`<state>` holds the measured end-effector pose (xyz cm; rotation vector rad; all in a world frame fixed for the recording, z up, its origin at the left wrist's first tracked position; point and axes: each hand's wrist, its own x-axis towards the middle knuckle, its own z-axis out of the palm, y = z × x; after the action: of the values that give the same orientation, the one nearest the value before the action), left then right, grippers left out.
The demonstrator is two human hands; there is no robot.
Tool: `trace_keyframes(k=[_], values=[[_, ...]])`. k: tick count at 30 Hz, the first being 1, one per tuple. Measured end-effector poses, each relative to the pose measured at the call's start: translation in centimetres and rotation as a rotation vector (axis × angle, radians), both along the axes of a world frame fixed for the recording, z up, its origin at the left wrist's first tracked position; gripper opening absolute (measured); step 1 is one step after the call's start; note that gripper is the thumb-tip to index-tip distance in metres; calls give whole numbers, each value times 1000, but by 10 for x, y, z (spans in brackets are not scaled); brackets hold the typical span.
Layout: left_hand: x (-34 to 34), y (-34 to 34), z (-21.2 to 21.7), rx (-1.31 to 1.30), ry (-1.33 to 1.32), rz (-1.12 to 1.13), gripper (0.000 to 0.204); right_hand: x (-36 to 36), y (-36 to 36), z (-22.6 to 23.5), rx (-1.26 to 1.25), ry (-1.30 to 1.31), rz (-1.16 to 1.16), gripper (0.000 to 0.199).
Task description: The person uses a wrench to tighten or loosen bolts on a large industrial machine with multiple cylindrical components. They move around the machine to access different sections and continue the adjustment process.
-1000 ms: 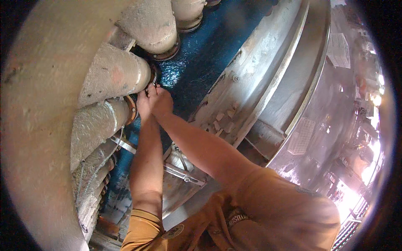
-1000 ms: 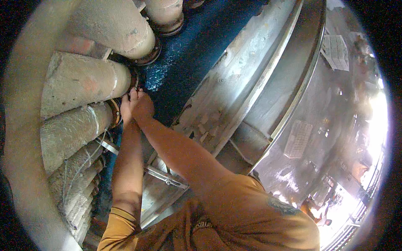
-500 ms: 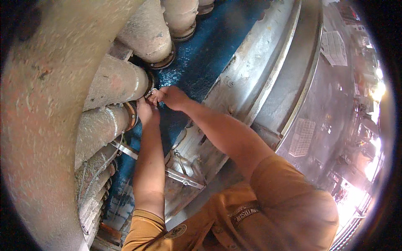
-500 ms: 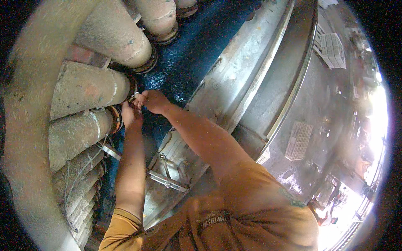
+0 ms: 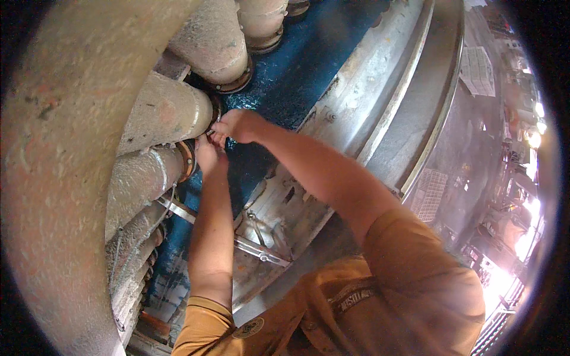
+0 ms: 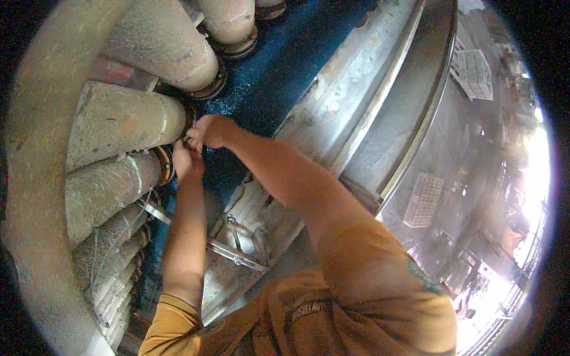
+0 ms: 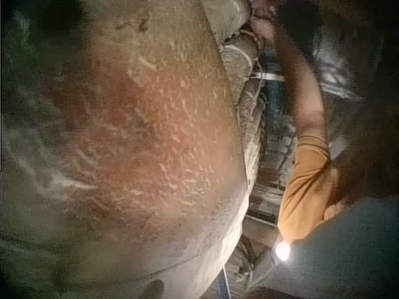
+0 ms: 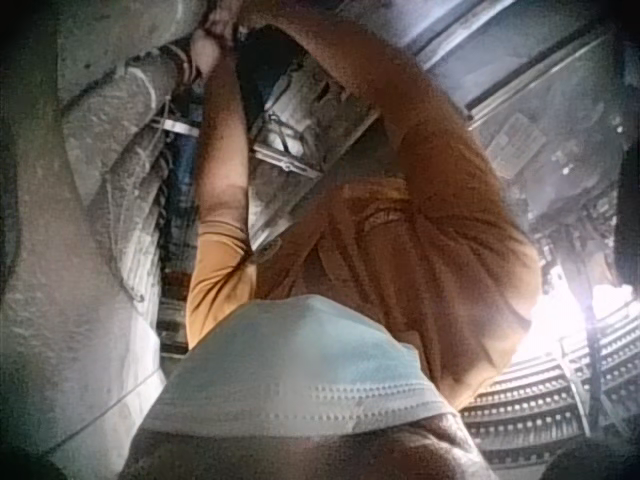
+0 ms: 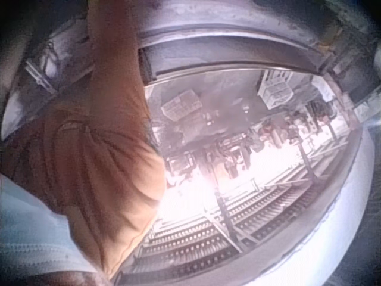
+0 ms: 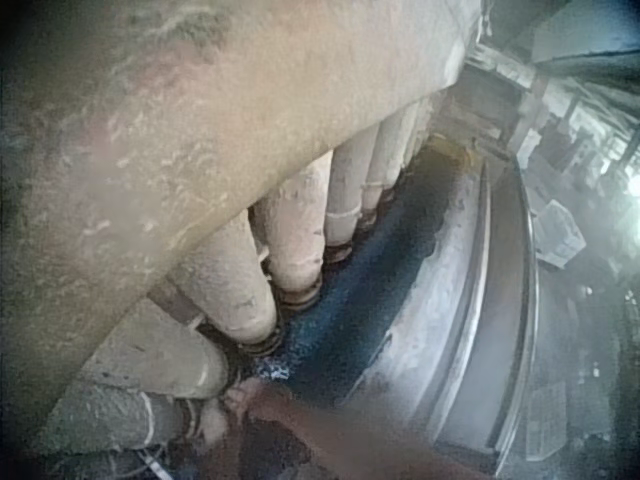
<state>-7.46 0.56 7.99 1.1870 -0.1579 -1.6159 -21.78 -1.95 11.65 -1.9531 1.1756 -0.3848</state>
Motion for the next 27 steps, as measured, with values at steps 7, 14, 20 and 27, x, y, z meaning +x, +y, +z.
trace_keyframes(k=[7, 14, 20, 27], values=[[12, -3, -20, -80, 12, -59, 29, 30, 29, -1, 164, -115, -542, 43], [11, 0, -12, -94, -504, -254, 41, 69, 44, -4, 346, -144, -962, 47], [21, 2, 15, -312, -1414, -557, 61, 98, 54, -3, 175, -130, -884, 30], [-11, -3, 26, 160, 83, -119, 38, 40, 55, 19, -11, 81, -717, 26]])
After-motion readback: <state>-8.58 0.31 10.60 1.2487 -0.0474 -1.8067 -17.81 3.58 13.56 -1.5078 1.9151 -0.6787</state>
